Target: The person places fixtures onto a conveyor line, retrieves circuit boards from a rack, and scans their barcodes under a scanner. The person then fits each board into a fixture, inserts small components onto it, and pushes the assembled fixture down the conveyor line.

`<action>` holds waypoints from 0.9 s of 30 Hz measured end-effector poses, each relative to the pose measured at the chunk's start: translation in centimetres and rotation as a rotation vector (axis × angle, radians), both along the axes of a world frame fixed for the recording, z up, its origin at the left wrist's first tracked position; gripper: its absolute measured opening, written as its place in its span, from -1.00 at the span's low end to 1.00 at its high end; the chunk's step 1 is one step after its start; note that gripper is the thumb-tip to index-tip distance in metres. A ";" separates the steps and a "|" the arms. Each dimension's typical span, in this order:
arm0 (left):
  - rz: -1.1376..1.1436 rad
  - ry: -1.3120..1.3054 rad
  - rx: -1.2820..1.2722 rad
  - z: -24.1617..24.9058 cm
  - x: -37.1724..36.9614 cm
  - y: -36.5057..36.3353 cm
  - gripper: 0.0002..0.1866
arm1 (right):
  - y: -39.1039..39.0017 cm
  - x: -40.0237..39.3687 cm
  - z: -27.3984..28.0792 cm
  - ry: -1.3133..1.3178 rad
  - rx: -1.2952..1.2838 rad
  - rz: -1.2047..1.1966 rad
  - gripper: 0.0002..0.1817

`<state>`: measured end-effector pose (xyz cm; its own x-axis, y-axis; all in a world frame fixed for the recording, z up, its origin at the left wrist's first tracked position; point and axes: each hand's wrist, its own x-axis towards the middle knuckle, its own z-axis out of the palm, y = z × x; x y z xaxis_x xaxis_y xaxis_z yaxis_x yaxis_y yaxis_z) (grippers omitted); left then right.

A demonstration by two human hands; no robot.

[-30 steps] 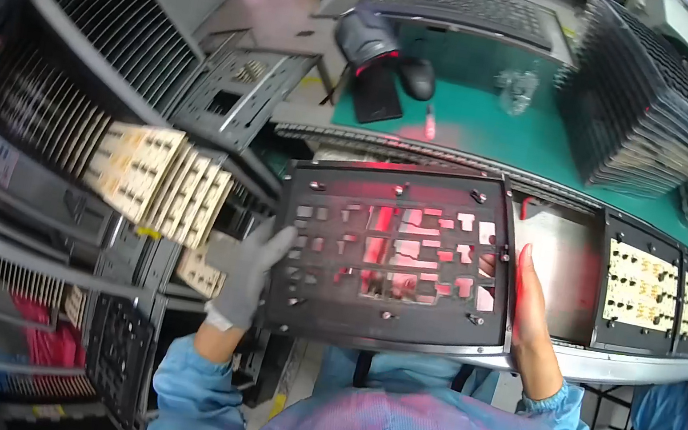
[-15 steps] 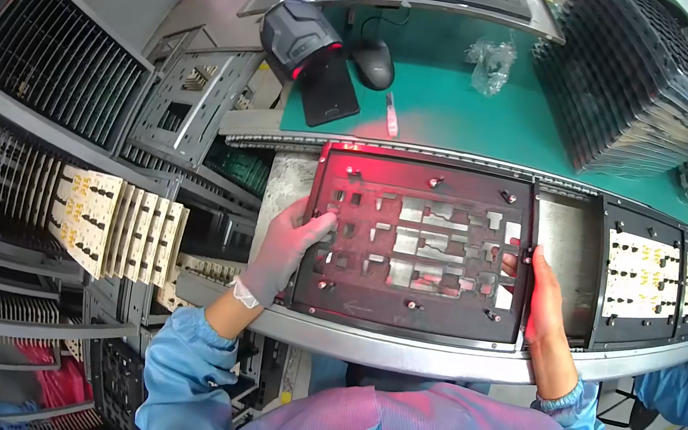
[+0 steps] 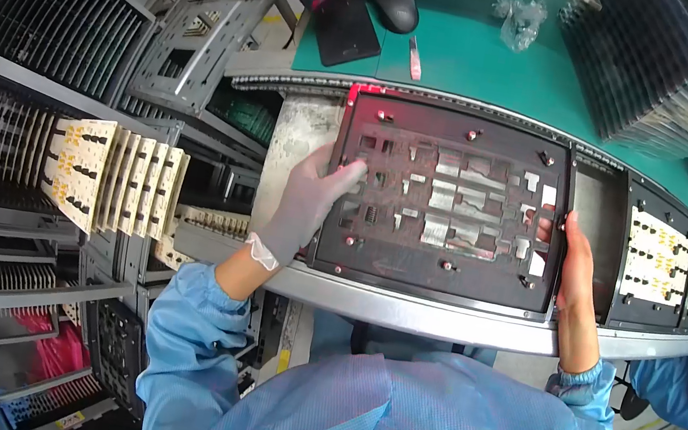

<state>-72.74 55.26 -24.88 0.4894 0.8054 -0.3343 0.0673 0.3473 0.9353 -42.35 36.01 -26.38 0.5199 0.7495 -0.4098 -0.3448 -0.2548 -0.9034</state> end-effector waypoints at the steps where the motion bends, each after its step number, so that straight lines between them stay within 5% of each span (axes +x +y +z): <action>1: 0.011 -0.004 0.020 0.1 0.1 0.0 -0.68 | 0.2 -0.1 0.3 0.003 -0.011 -0.001 -0.45; 6: -0.001 0.109 0.166 -0.9 0.4 0.6 -0.61 | 0.5 0.3 -0.1 -0.013 -0.011 0.034 -0.43; 8: 0.009 0.048 0.030 -0.4 0.4 0.5 -0.62 | 0.3 0.5 -0.4 -0.031 -0.045 0.028 -0.42; 11: -0.093 0.127 0.284 -0.4 0.2 0.6 -0.51 | -0.2 1.2 -1.2 -0.071 -0.055 0.036 -0.39; 16: 0.102 0.571 1.464 6.3 -6.8 -3.2 -0.59 | -1.0 3.2 -3.1 -0.341 -0.011 -0.109 -0.35; 18: 0.290 1.038 1.779 11.0 -11.3 -5.4 -0.74 | -1.4 2.4 -2.2 -0.574 0.132 -0.102 -0.31; 20: 0.724 1.051 1.912 11.3 -17.1 -5.0 -0.78 | -0.8 2.5 -1.7 -0.657 0.167 -0.140 -0.34; 21: 0.771 1.299 1.798 12.6 -18.6 -5.7 -0.78 | -0.3 2.1 -1.4 -0.694 0.180 -0.137 -0.37; 27: 0.545 1.535 1.839 11.9 -26.0 -4.6 -0.71 | 0.5 -1.2 0.4 -0.820 0.349 -0.113 -0.43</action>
